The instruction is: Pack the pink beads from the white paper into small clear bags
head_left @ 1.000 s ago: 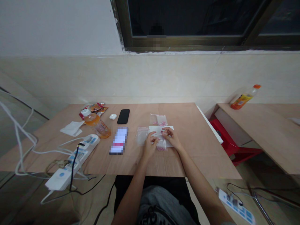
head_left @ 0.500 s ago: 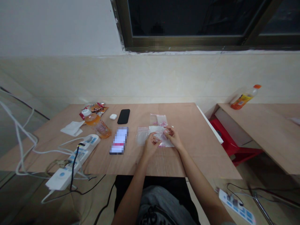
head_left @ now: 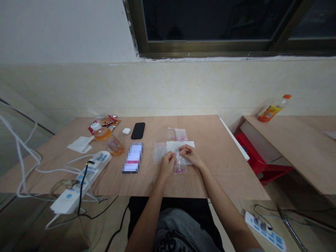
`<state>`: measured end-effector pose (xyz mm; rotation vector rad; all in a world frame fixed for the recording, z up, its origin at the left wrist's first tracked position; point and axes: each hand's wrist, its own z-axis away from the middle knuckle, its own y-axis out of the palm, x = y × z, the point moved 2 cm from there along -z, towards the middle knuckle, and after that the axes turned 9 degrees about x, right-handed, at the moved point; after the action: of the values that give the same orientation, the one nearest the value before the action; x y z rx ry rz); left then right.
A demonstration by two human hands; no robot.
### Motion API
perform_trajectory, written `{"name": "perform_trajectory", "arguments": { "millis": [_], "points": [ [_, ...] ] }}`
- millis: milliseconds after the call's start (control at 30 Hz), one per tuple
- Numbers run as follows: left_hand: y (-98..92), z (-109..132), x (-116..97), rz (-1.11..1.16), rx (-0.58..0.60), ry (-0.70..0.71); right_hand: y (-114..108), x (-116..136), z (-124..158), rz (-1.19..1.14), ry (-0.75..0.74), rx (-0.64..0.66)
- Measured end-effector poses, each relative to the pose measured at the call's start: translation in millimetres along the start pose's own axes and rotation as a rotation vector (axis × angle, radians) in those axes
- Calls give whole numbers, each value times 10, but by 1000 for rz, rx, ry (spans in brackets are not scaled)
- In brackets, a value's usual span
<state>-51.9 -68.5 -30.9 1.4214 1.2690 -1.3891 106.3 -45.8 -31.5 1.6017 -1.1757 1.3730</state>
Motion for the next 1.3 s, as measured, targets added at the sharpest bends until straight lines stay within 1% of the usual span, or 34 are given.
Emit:
{"name": "perform_trajectory", "arguments": {
  "millis": [133,233,400,500,700,800,900,967,1133,1200,1300],
  "points": [
    [3,4,4,0,-5,-4,-6,-1,8,21,2,-30],
    [6,11,3,21,-3,2,-11,17,11,26,3,-25],
    [36,18,-13,29,85,-6,3,41,16,35,-15,14],
    [36,16,-28,9,102,-8,27,22,17,62,-20,17],
    [28,10,-29,4,75,4,30,-10,6,40,-19,4],
    [31,0,15,11,58,4,-26,3,-6,15,-22,-54],
    [31,-19,73,41,48,-29,-77,14,-8,-6,-11,-100],
    [25,-31,88,70,29,-54,-78,14,0,-20,6,-80],
    [-4,-27,21,154,-64,-81,10,1,23,-44,50,66],
    [-10,-18,-10,143,-66,-66,24,14,9,-67,32,67],
    [-16,-10,-25,76,-59,-16,-43,50,-66,-113,-8,-17]
  ]
}}
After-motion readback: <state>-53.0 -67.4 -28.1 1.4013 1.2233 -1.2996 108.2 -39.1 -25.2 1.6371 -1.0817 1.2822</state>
